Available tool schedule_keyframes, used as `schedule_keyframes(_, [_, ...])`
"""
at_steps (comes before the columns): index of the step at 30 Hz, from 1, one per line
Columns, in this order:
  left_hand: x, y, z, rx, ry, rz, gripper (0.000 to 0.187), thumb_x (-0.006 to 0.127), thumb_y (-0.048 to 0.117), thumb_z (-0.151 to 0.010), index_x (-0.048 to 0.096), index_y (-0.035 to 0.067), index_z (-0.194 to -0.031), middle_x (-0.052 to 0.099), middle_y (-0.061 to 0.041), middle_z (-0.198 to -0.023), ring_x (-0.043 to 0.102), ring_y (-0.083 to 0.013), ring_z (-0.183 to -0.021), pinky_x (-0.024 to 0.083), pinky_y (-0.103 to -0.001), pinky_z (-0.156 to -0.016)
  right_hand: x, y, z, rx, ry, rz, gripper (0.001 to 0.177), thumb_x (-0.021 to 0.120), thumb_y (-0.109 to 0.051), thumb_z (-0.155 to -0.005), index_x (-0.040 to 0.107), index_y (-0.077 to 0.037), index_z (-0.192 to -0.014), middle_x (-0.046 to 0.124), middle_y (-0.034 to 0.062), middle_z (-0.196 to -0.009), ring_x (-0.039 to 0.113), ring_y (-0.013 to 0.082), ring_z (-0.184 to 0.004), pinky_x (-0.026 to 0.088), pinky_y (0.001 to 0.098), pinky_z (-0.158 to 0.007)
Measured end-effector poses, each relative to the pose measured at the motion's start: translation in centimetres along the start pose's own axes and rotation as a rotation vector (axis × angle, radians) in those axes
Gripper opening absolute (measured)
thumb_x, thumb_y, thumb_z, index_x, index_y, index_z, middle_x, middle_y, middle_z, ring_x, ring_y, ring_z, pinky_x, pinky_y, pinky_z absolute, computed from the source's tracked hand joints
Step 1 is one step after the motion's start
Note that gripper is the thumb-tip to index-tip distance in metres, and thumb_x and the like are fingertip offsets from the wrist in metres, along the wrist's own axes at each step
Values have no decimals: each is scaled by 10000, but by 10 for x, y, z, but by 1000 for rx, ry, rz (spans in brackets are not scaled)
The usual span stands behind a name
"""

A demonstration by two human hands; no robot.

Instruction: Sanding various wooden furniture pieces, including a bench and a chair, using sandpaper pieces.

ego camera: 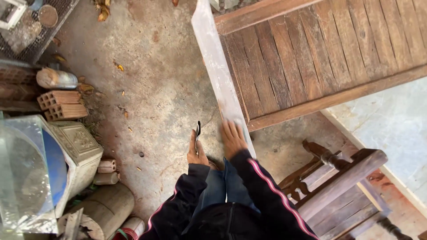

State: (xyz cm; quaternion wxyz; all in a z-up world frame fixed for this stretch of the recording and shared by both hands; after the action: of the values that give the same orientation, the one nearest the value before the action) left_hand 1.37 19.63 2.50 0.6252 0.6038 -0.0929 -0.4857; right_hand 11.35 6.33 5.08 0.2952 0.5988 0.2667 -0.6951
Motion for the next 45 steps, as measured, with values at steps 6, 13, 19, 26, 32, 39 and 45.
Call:
schedule_keyframes(6, [-11, 80, -52, -195, -76, 6, 523, 434, 255, -1102, 402, 211, -1622, 742, -212, -1271, 667, -416, -929, 528, -422, -800, -14, 16, 4, -34, 80, -168, 741, 522, -119, -822, 393, -18, -1545, 291, 144, -1656, 256, 303, -1542, 198, 497, -1241])
schedule_keyframes(13, [-3, 92, -166, 340, -48, 9, 489, 412, 239, -1129, 392, 25, -1568, 451, -245, -1586, 421, -391, -1481, 394, -437, -1167, 22, 19, 17, 217, -105, -294, 875, 545, -88, -698, 332, -87, -1546, 283, 100, -1642, 225, 285, -1531, 166, 533, -1230])
schedule_keyframes(19, [22, 173, -299, 771, -182, -198, 490, 492, 115, -1081, 425, 10, -1555, 455, -217, -1596, 433, -399, -1503, 335, -520, -1258, 10, 20, -184, 508, -6, -283, 856, 542, -98, -766, 309, -43, -1588, 253, 147, -1674, 210, 322, -1552, 163, 553, -1238])
schedule_keyframes(26, [108, 165, -357, 1164, -535, -620, 825, 603, 40, -840, 325, 39, -1617, 313, -207, -1676, 281, -423, -1557, 229, -611, -1257, -4, 34, -164, 916, 273, -499, 850, 637, -119, -762, 372, -87, -1569, 351, 157, -1631, 309, 343, -1522, 207, 535, -1259])
schedule_keyframes(32, [119, 133, -278, 1130, -708, -536, 863, 645, 74, -752, 360, 43, -1566, 270, -227, -1648, 211, -454, -1538, 175, -653, -1217, 29, -22, 27, 1462, 368, -305, 796, 652, -72, -787, 421, -11, -1546, 406, 227, -1593, 345, 404, -1509, 229, 588, -1234])
schedule_keyframes(39, [123, 126, -303, 1584, -955, -572, 813, 658, 35, -832, 395, 106, -1597, 329, -129, -1705, 293, -339, -1587, 211, -586, -1278, 47, -5, -142, 1339, 572, -208, 966, 710, -194, -719, 305, -24, -1580, 306, 192, -1635, 215, 353, -1558, 77, 688, -1221])
schedule_keyframes(45, [124, 163, -313, 1544, -1107, -676, 821, 666, 95, -776, 407, 63, -1555, 339, -170, -1646, 284, -394, -1515, 199, -638, -1202, 41, -21, -75, 1432, 290, -287, 990, 646, -88, -653, 366, -132, -1601, 363, 91, -1674, 299, 252, -1571, 145, 577, -1277])
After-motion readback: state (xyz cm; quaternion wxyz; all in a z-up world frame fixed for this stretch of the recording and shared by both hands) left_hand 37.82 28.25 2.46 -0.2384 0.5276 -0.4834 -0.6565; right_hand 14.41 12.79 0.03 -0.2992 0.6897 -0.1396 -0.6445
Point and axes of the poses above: each hand's wrist, its own z-axis away from the middle knuckle, its own x-axis out of the palm, y = z × x, the point moved 8 cm from there along -z, towards the middle knuckle
